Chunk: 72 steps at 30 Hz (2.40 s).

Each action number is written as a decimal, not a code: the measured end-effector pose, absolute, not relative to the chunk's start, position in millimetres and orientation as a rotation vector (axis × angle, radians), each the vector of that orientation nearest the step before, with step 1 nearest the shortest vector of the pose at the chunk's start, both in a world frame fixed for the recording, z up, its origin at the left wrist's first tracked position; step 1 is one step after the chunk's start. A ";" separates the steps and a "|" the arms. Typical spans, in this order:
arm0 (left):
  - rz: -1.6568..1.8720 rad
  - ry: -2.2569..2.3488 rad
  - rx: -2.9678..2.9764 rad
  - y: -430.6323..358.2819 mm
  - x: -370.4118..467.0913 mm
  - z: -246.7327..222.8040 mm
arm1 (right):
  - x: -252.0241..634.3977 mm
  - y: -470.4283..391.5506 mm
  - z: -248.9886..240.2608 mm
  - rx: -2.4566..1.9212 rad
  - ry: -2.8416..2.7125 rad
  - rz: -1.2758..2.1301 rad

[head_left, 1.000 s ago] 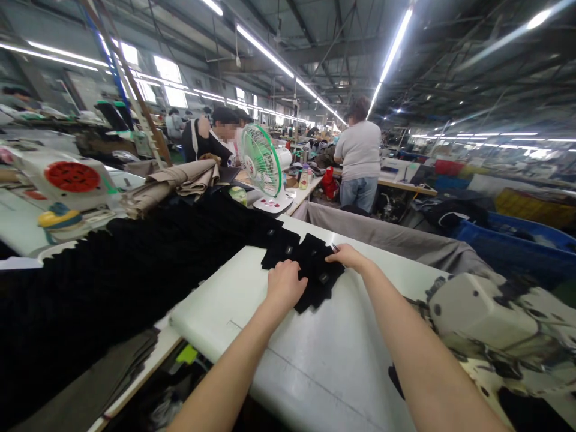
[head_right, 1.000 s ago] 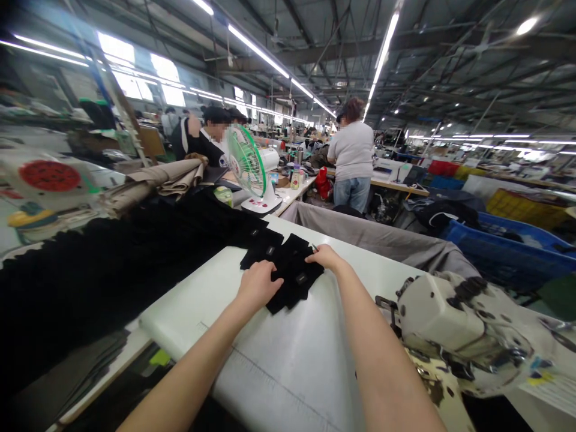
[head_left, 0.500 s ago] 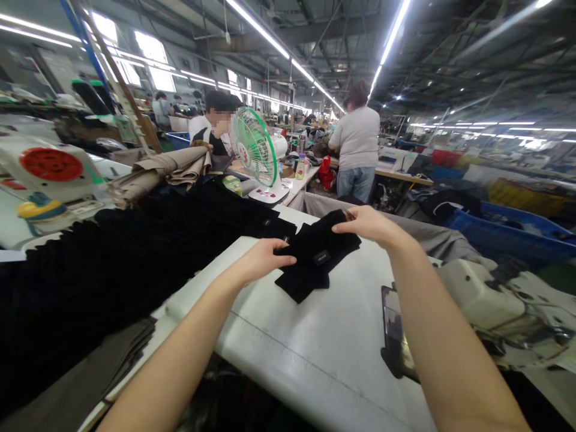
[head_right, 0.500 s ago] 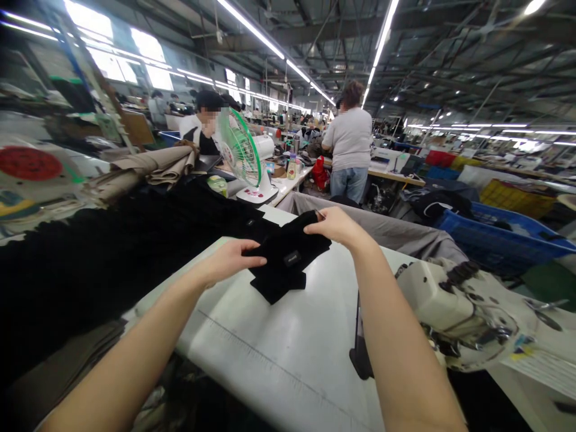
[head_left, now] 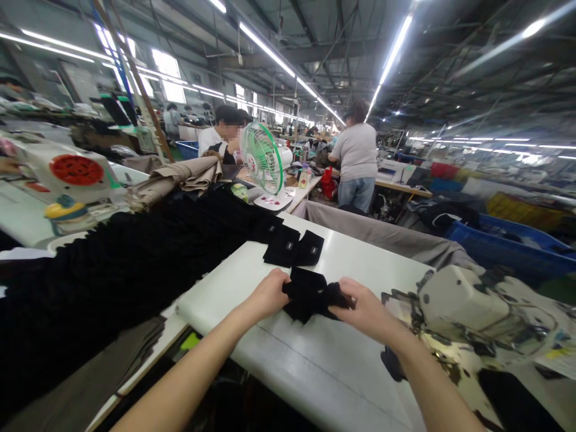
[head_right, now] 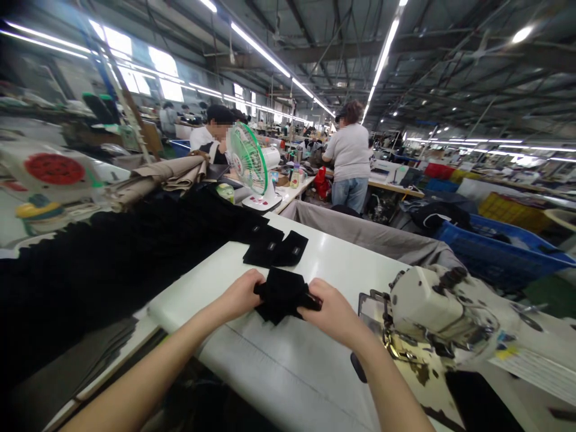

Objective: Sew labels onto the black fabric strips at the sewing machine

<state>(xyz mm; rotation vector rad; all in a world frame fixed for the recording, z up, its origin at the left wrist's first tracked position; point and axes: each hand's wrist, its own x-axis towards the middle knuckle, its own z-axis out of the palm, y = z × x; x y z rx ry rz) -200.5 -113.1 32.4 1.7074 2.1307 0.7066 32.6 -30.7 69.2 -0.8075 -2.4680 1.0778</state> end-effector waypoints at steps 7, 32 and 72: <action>1.060 1.811 1.517 -133.4 -201.2 25.5 | 31.1 -63.9 46.5 -0.776 -2.555 1.020; 0.915 1.900 1.706 -174.9 -174.8 60.6 | -24.1 46.9 108.8 -0.977 -2.598 1.362; 0.676 2.169 1.560 -21.7 -176.0 53.4 | -19.3 134.4 52.4 -1.715 -2.251 1.040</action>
